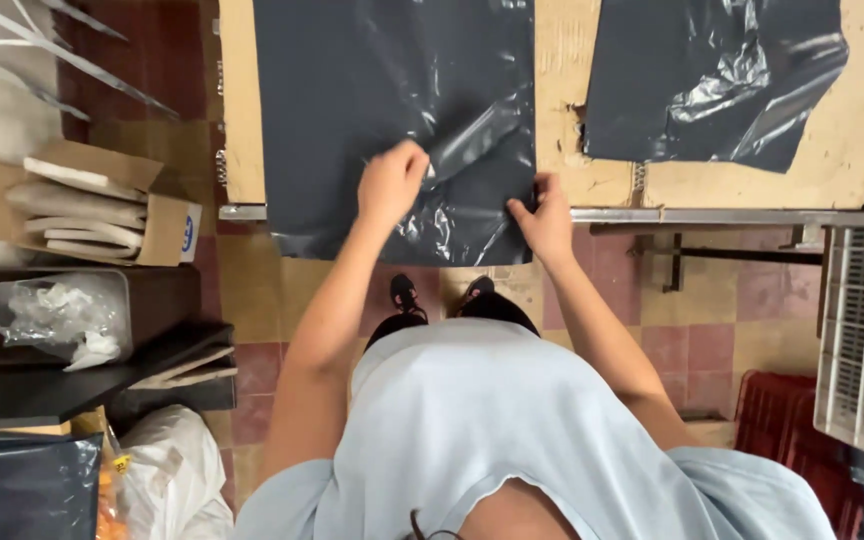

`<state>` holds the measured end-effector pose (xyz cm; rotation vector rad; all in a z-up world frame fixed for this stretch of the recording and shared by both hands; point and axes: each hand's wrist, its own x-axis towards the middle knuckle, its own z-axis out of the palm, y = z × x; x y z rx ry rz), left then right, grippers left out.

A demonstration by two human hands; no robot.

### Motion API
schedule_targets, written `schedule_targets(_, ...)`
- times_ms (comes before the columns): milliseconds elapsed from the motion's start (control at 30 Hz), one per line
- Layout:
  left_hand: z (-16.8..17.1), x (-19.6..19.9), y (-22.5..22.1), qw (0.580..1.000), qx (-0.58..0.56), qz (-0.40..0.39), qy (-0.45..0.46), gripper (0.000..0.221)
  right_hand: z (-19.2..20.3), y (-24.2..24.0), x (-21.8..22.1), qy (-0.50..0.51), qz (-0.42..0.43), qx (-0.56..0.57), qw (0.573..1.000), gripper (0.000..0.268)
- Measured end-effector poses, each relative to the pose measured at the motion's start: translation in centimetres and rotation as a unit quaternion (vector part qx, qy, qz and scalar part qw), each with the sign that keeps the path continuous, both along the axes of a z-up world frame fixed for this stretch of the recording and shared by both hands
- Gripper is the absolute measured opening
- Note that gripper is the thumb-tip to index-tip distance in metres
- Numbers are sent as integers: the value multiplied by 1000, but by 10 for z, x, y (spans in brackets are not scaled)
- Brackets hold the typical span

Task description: The person repeatedly folds black plastic sheets on a wooden table and places them into a white plastic crate. The person uses both hands to fold each sheet and stacks them in the crate.

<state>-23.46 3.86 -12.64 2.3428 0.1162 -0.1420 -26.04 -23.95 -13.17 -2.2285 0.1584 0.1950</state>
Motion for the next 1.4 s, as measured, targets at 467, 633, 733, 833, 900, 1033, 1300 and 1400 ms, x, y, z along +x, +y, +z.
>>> schedule_targets(467,39,2,22,951,-125,-245,142,32,-20,32,31,-15,-26,285,958,23)
schedule_targets(633,54,36,28,917,-115,-321,207,37,-37,15,30,-36,-38,310,949,51)
schedule_targets(733,66,110,42,943,-46,-300,136,27,-60,3,25,3,-15,272,962,60)
schedule_targets(833,62,205,60,985,42,-164,-18,18,-25,11,7,40,-31,245,968,77)
schedule_targets(900,56,282,73,984,103,-39,-143,22,-5,14,10,70,-49,312,946,69)
schedule_targets(1033,44,401,95,969,200,33,-145,43,-3,9,18,114,-52,308,943,72)
schedule_targets(1300,4,524,145,947,309,-13,-86,42,0,-11,68,137,59,-60,987,74)
schedule_targets(1400,40,484,138,860,438,-101,-243,15,26,-12,125,100,29,-42,994,33)
